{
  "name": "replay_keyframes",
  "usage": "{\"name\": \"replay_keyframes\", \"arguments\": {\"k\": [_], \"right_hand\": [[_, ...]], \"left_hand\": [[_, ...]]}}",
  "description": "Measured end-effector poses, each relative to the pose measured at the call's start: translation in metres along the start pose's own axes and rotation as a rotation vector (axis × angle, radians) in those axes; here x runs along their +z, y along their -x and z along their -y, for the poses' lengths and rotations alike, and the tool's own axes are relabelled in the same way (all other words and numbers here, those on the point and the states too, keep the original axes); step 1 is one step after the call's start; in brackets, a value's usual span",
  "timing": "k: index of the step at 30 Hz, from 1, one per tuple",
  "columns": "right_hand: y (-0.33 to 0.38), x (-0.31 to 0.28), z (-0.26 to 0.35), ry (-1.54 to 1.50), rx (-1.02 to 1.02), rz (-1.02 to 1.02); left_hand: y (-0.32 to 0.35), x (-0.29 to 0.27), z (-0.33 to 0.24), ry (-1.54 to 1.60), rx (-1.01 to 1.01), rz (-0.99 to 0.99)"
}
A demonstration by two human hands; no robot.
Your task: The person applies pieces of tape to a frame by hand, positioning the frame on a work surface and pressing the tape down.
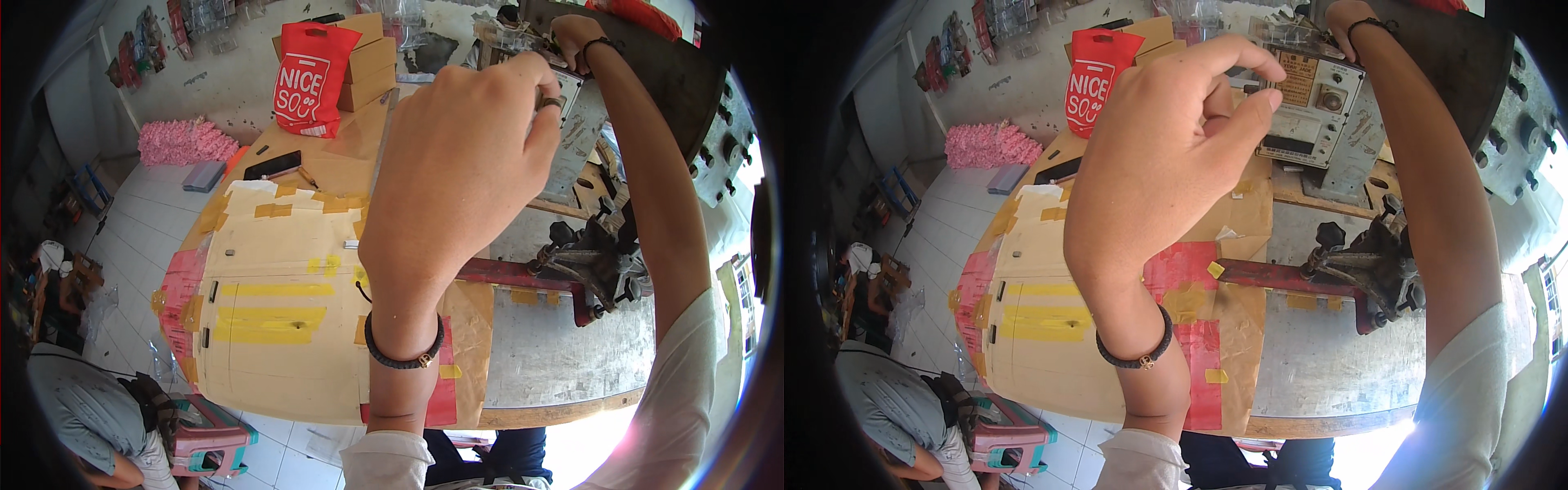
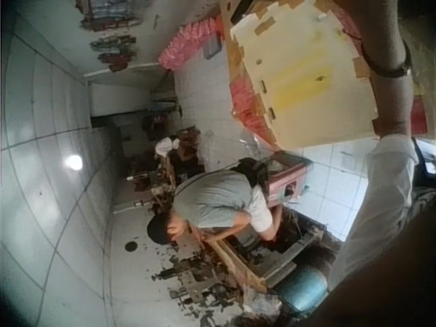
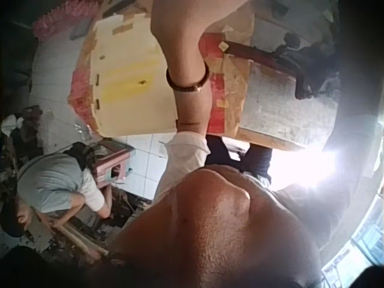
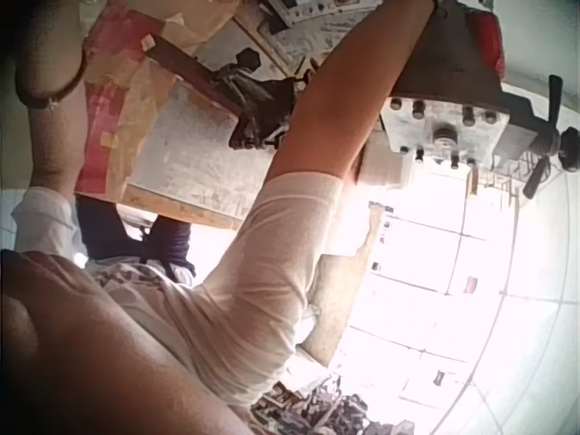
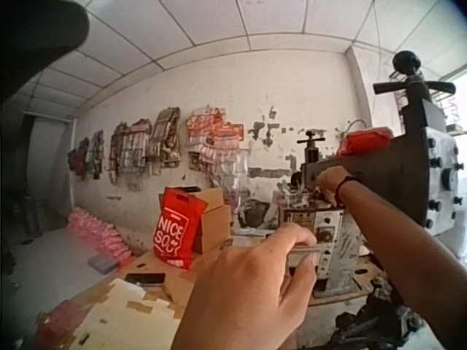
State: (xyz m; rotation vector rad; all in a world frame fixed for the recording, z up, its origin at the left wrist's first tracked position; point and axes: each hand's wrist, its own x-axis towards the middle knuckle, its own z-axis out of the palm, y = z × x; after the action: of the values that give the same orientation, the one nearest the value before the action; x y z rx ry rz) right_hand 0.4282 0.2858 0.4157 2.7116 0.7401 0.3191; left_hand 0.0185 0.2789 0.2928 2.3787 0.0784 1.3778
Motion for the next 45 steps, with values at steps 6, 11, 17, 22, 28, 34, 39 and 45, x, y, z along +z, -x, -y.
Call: {"name": "replay_keyframes", "arguments": {"k": [6,11,17,22,28,34,39,45], "right_hand": [[0.05,-0.008,0.02,-0.006,-0.149,-0.119],[0.041,-0.006,0.015,0.029,-0.138,-0.129],[0.012,-0.005,0.018,0.219,0.017,0.024],[0.021,-0.007,0.033,0.409,-0.188,-0.424],[0.015,-0.031,0.023,0.531,-0.044,-0.559],[0.069,-0.086,0.039,0.41,-0.09,-0.554],[0.181,-0.087,0.054,-0.187,-0.25,-0.457],[0.252,0.007,0.043,-1.123,-0.928,-0.69]], "left_hand": [[0.003,-0.01,0.005,-0.028,-0.066,0.004],[0.001,-0.011,0.002,-0.008,-0.104,0.044],[0.002,-0.006,0.006,0.067,-0.134,0.024],[0.004,-0.008,0.011,0.123,-0.148,0.006],[0.002,0.004,0.008,0.033,-0.1,0.031],[-0.001,0.009,0.007,0.02,-0.102,0.101],[-0.003,0.01,0.014,-0.04,-0.127,0.004],[-0.011,0.012,0.02,0.207,-0.148,-0.221]]}}
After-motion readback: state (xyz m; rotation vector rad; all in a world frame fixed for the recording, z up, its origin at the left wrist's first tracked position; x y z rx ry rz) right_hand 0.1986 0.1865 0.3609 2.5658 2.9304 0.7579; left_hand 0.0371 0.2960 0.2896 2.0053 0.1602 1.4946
